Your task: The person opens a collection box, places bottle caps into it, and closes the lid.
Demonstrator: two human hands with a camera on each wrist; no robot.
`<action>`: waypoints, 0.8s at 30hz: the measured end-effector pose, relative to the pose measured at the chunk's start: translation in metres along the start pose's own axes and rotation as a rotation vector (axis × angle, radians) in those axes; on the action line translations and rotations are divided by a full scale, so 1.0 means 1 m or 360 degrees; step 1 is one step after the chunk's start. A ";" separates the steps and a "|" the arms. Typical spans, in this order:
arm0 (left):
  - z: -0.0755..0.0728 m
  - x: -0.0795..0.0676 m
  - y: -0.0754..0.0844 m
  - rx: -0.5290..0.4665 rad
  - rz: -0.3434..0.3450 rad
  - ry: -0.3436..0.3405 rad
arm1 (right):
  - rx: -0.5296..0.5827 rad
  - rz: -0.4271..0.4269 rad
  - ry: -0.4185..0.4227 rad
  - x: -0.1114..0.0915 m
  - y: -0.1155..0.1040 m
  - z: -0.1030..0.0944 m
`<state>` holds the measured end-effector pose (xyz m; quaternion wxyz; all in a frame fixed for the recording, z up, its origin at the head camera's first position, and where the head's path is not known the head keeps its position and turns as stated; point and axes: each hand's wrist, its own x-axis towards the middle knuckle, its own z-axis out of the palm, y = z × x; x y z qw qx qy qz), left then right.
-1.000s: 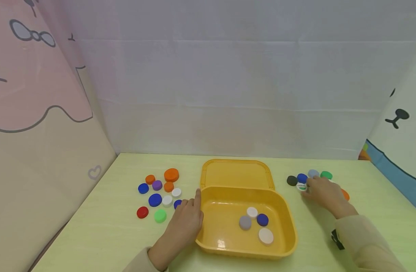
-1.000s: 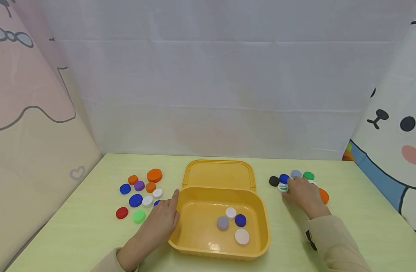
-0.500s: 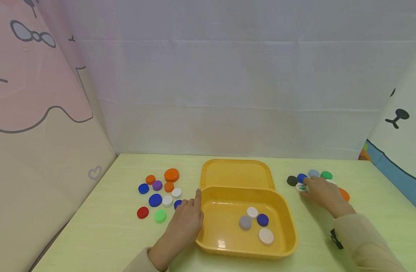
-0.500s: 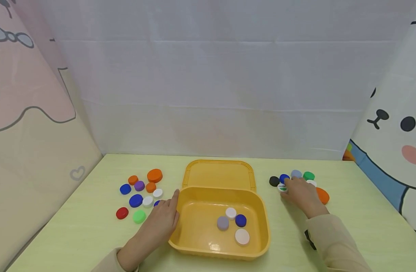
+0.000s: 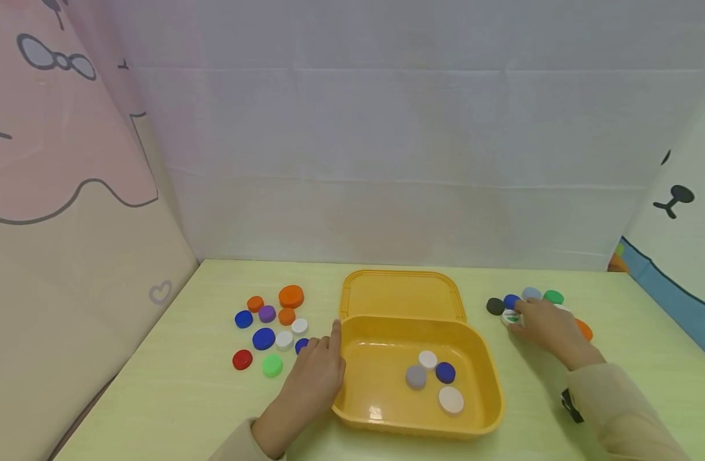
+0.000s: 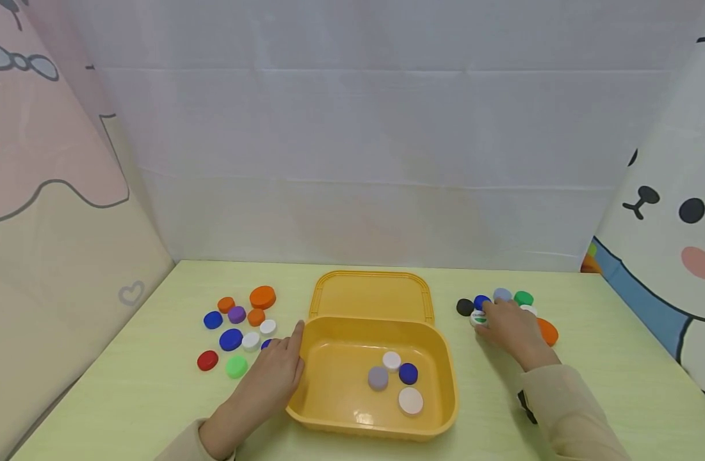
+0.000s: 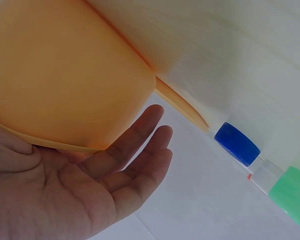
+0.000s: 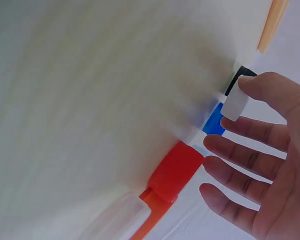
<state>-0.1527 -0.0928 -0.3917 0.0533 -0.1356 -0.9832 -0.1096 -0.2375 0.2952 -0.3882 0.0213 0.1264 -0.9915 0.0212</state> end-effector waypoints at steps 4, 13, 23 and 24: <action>0.000 0.000 0.000 0.0000 -0.0001 0.0003 | 0.0015 -0.0011 0.0061 -0.003 -0.002 -0.004; 0.000 0.001 0.000 0.0006 0.0007 0.0008 | -0.0051 -0.0100 0.0206 -0.013 -0.023 -0.024; 0.001 0.000 -0.001 0.0020 0.0017 0.0011 | -0.0177 -0.0292 0.0441 -0.029 -0.062 -0.041; 0.001 0.000 -0.001 0.0022 0.0017 0.0012 | -0.0187 -0.0311 0.0457 -0.030 -0.066 -0.042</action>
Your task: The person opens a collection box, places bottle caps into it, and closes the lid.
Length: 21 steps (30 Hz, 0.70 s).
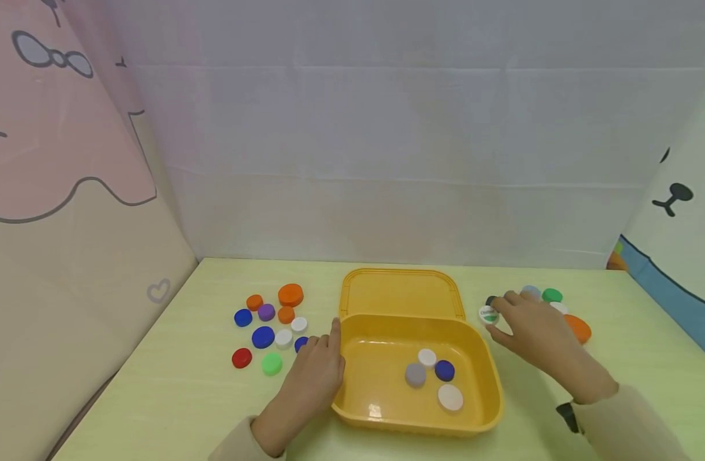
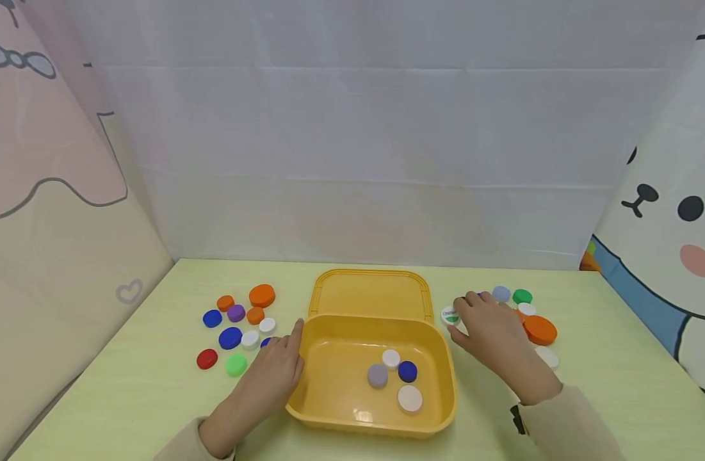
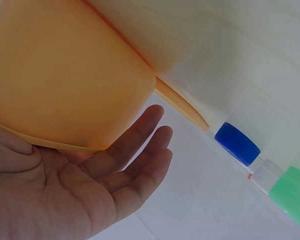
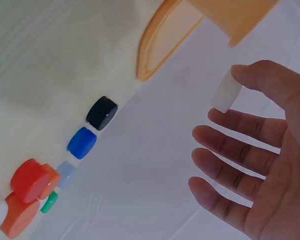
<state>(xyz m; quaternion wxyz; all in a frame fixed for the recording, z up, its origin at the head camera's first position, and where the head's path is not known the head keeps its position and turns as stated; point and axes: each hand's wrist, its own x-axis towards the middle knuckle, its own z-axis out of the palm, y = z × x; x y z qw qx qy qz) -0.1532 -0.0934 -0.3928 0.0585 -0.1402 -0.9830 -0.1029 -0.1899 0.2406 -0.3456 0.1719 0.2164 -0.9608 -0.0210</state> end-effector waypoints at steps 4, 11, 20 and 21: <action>0.000 0.000 0.000 0.0003 -0.0002 0.0010 | -0.0020 -0.0051 -0.0004 0.000 -0.016 -0.007; 0.000 0.001 0.001 -0.0014 -0.0017 -0.0007 | -0.0039 -0.0096 -0.0073 -0.003 -0.040 -0.010; 0.001 0.001 0.000 0.0003 0.0002 0.0044 | -0.0022 -0.0253 -0.0122 -0.012 -0.062 0.002; 0.001 0.000 0.000 -0.0001 -0.0002 0.0040 | -0.0028 -0.0278 -0.0125 -0.012 -0.063 0.003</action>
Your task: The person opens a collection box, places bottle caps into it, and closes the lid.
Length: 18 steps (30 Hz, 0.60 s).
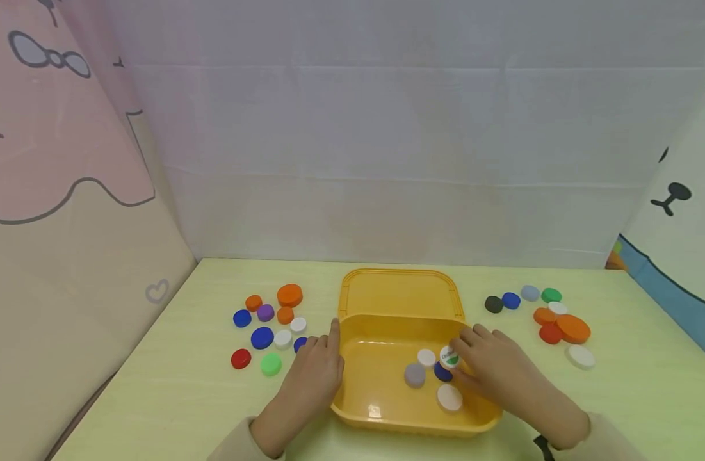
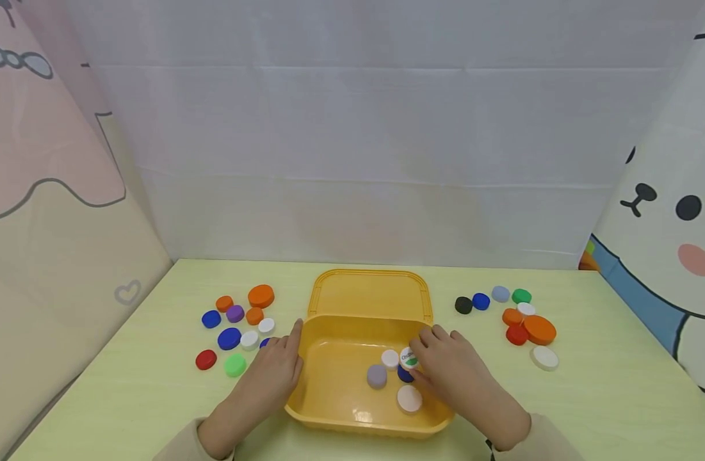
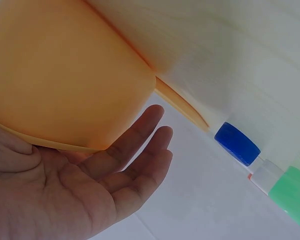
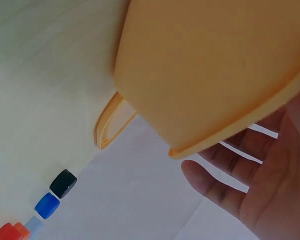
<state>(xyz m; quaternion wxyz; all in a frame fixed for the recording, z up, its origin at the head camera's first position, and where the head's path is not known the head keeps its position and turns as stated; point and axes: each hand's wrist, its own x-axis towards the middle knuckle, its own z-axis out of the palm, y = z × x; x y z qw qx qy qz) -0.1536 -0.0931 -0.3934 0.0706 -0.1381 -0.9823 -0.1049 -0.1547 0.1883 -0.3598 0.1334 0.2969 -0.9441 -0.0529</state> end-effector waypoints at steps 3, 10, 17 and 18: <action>-0.001 0.000 0.000 -0.0009 -0.0010 -0.0017 | -0.0014 -0.0054 -0.0018 0.000 -0.004 0.003; -0.002 0.000 0.001 -0.0017 -0.0023 -0.0035 | 0.0009 -0.0161 -0.0044 0.001 -0.011 0.009; 0.000 0.001 0.001 -0.0022 -0.0039 -0.0056 | 0.0065 -0.0181 -0.0048 0.001 -0.013 0.016; 0.000 0.001 0.001 -0.0023 -0.0040 -0.0056 | 0.0073 -0.0181 -0.0051 0.002 -0.013 0.016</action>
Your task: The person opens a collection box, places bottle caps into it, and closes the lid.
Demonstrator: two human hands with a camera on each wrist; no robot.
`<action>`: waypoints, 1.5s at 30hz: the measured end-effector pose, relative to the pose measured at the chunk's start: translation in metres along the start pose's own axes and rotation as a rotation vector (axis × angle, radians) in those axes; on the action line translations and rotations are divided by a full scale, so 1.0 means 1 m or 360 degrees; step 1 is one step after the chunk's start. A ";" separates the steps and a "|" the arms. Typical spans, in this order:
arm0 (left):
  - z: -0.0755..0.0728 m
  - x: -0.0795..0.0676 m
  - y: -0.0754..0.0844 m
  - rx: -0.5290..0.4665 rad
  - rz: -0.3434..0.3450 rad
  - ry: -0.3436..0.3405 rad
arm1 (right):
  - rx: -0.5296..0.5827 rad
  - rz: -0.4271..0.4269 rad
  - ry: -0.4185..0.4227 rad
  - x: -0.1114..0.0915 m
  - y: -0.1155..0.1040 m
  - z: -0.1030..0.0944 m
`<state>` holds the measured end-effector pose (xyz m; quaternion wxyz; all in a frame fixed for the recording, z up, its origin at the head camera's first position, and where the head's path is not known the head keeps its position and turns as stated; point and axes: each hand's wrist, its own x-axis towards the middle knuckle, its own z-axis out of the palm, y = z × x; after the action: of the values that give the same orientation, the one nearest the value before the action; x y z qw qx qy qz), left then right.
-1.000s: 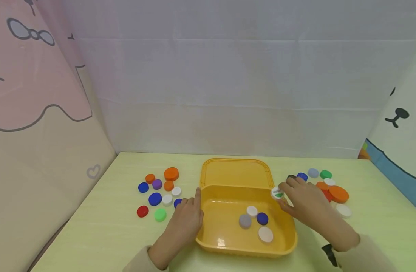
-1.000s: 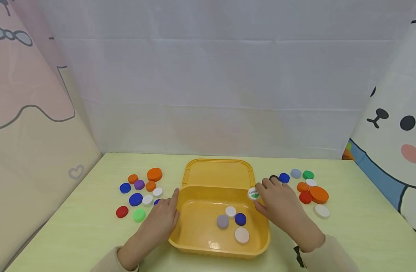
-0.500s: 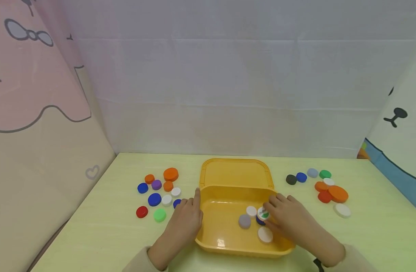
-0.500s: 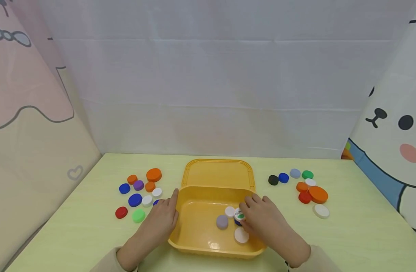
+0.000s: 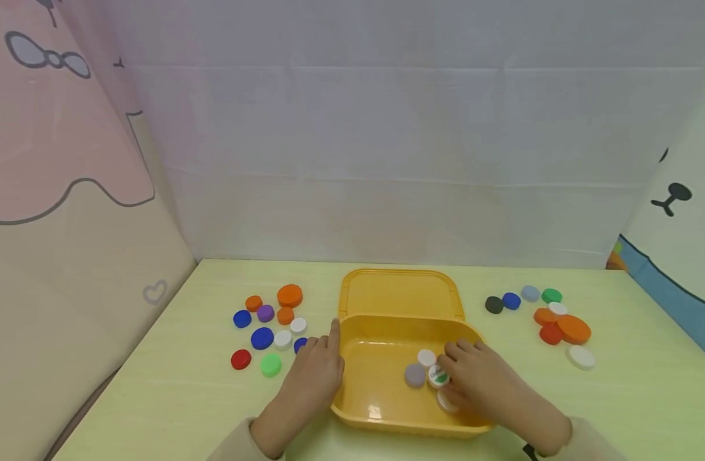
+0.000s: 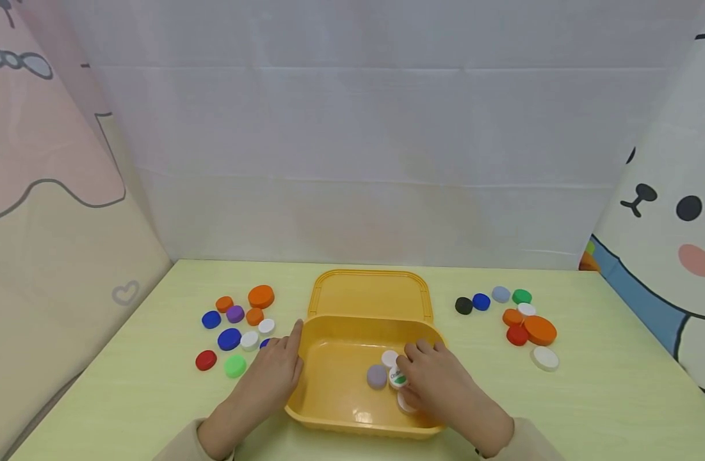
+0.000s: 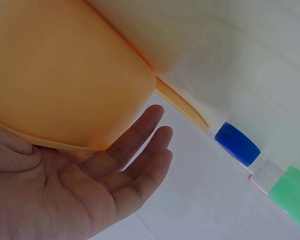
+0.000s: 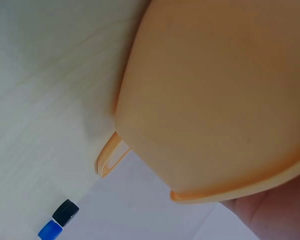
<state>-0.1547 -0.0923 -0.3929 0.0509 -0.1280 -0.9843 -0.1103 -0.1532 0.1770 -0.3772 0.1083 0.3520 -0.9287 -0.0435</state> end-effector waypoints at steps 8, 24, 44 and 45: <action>0.000 0.000 0.000 -0.0014 -0.0006 0.0004 | 0.0039 -0.0025 0.0043 -0.001 -0.002 0.001; -0.002 0.000 0.000 -0.0016 0.0002 0.0008 | 0.0065 -0.0033 0.0010 0.000 -0.001 0.002; -0.001 0.001 0.000 -0.0030 -0.0004 -0.0003 | 0.0019 0.0106 -0.0056 0.005 0.011 -0.022; -0.001 0.001 0.000 -0.0028 -0.0003 -0.0004 | 0.0016 0.0118 -0.0057 0.005 0.013 -0.024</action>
<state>-0.1557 -0.0924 -0.3918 0.0485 -0.1276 -0.9835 -0.1188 -0.1599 0.1830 -0.3507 0.0914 0.3170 -0.9431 -0.0412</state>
